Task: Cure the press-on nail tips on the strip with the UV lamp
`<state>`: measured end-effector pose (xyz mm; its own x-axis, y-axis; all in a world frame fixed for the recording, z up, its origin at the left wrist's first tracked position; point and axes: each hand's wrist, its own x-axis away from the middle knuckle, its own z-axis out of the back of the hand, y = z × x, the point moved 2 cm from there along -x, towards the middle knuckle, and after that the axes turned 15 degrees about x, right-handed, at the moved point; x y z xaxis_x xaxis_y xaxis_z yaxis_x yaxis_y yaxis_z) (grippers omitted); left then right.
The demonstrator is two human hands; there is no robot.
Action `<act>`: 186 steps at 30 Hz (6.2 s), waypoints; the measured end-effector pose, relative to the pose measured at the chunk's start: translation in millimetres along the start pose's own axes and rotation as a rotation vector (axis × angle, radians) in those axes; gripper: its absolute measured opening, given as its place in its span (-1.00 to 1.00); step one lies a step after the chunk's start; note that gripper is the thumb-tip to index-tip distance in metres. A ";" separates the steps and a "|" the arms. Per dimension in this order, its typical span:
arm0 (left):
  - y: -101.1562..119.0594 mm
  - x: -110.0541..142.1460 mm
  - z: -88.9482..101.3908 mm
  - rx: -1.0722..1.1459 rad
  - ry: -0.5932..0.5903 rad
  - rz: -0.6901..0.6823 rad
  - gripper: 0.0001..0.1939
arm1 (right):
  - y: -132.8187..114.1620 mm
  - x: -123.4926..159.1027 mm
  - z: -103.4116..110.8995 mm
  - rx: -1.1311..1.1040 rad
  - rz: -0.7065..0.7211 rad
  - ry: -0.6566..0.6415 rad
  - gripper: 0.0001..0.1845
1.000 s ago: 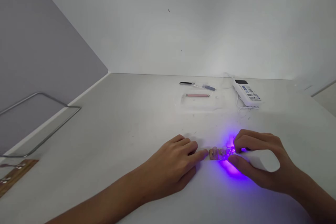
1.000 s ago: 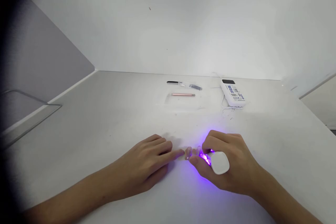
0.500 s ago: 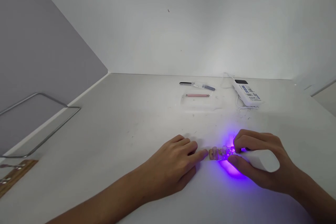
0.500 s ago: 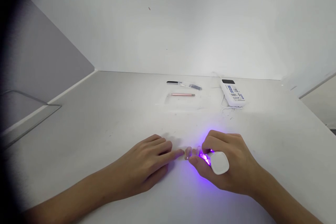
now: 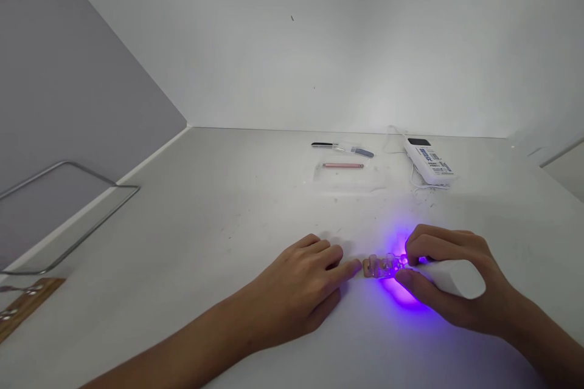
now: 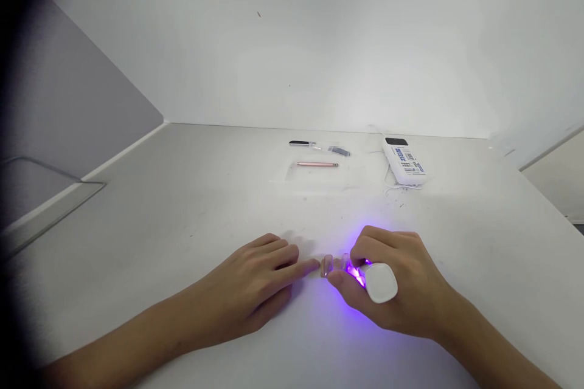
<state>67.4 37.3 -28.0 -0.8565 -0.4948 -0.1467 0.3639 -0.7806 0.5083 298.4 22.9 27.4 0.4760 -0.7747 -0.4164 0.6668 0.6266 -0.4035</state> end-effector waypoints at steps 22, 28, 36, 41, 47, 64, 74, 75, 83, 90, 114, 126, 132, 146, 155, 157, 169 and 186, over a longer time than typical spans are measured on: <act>-0.4 -0.2 -0.6 0.010 -0.007 0.007 -0.62 | 0.8 2.5 -0.8 -0.003 -0.012 -0.008 -0.76; -0.5 -0.8 -0.1 0.008 -0.011 0.011 -0.63 | 0.5 1.1 -0.6 -0.008 -0.008 -0.005 -0.74; -1.2 -0.5 -0.7 0.013 -0.007 0.006 -0.64 | 1.2 2.7 -0.3 0.000 -0.006 0.004 -0.76; -1.0 -0.5 -0.8 0.009 -0.006 0.004 -0.64 | 1.4 2.8 -0.9 -0.003 0.002 0.006 -0.75; 0.4 -0.2 -0.4 0.013 0.006 0.002 -0.60 | 0.4 2.1 0.3 -0.026 -0.006 0.006 -0.76; 0.3 -0.5 -0.4 0.022 -0.009 0.013 -0.59 | -0.1 1.0 1.0 0.026 0.001 -0.016 -0.75; -0.5 -0.8 0.1 0.021 -0.003 0.015 -0.61 | -1.2 1.3 3.6 0.089 0.021 -0.035 -0.75; -0.5 -0.9 0.2 0.021 -0.003 0.014 -0.61 | -1.5 0.8 3.9 0.090 0.027 -0.035 -0.75; 1.4 -2.6 2.0 0.005 -0.007 0.003 -0.59 | -3.4 -0.4 4.5 0.111 0.040 -0.040 -0.75; 1.5 -1.8 2.0 0.006 -0.019 0.015 -0.60 | -3.1 -0.9 4.6 0.115 0.041 -0.044 -0.74; 2.7 -2.5 3.2 -0.005 -0.005 -0.001 -0.62 | -3.1 -0.7 5.3 0.106 0.042 -0.039 -0.75; 2.0 -1.9 2.1 0.006 -0.010 0.006 -0.60 | -3.7 -1.1 4.8 0.102 0.040 -0.047 -0.75; 1.6 -1.9 2.1 0.002 -0.008 0.005 -0.62 | -3.4 -2.9 4.4 0.095 0.040 -0.038 -0.75; 1.3 -1.8 1.8 0.006 -0.012 0.007 -0.61 | -2.5 -1.4 4.5 0.076 0.039 -0.046 -0.76; 1.1 -1.9 2.0 0.015 -0.013 0.011 -0.61 | -1.9 0.0 4.5 0.080 0.043 -0.045 -0.75; 1.2 -1.7 2.0 0.011 -0.009 0.010 -0.60 | -2.2 -0.9 5.0 0.073 0.046 -0.043 -0.75; 1.3 -1.8 1.0 0.008 -0.006 0.010 -0.59 | -2.9 -1.7 4.0 0.089 0.046 -0.050 -0.76; 1.6 -2.0 1.8 0.015 -0.007 0.005 -0.55 | -4.0 -0.2 4.4 0.098 0.055 -0.043 -0.76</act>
<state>69.0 37.8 -25.4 -0.8571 -0.4963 -0.1381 0.3629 -0.7719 0.5220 298.2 20.1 32.7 0.5359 -0.7439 -0.3993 0.6910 0.6582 -0.2988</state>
